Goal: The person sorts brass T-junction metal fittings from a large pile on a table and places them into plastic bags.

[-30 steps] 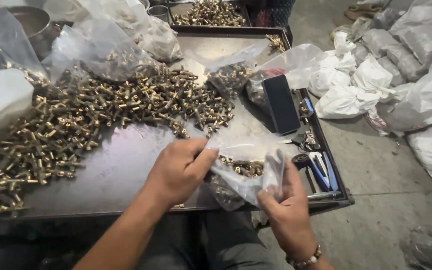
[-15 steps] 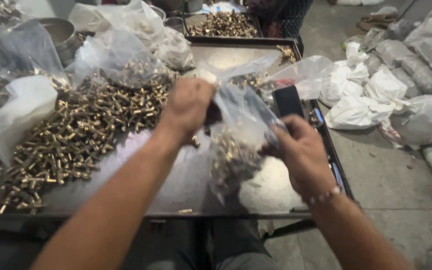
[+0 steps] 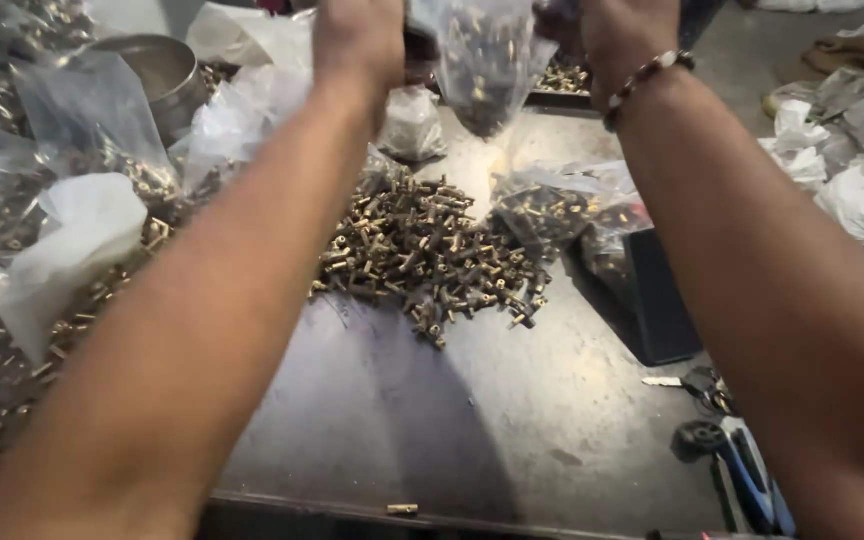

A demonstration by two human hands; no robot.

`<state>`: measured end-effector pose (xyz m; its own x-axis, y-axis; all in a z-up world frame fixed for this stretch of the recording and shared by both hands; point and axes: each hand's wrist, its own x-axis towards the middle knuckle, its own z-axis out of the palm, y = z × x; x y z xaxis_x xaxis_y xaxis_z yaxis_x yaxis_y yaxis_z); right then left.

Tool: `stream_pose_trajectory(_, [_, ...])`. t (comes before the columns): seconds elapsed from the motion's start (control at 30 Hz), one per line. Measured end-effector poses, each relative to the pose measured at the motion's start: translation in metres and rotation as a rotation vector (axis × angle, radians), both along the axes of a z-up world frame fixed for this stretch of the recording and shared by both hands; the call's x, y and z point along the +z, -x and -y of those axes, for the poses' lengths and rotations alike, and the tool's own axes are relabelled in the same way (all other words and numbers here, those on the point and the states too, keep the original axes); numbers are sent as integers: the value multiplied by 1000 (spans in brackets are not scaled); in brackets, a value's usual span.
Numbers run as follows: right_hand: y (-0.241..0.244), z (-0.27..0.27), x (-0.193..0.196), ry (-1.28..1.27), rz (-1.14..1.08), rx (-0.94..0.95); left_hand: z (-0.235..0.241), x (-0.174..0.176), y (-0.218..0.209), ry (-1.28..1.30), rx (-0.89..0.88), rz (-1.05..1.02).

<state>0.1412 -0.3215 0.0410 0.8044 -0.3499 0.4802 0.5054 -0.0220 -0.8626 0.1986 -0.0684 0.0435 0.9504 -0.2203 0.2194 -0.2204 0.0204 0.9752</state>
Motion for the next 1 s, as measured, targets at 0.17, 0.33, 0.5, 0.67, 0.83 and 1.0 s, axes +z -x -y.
stream_pose_trajectory(0.17, [-4, -19, -55, -21, -420, -216, 10, -97, -13, -140, 36, -214])
stream_pose_trajectory(0.33, [34, -40, -64, 46, -227, -119, -8, -113, 8, -305, -3, -12])
stream_pose_trajectory(0.5, [111, -99, -57, 377, 7, -136, -89, -92, 71, -474, -43, 326])
stream_pose_trajectory(0.67, [198, -174, -107, 383, -209, -24, -185, -81, 124, -652, 75, 520])
stream_pose_trajectory(0.83, [250, -229, -162, 241, -551, 165, -251, -37, 152, -690, 257, 766])
stream_pose_trajectory(1.0, [268, -275, -169, 244, -702, 237, -298, -31, 89, -901, 326, 820])
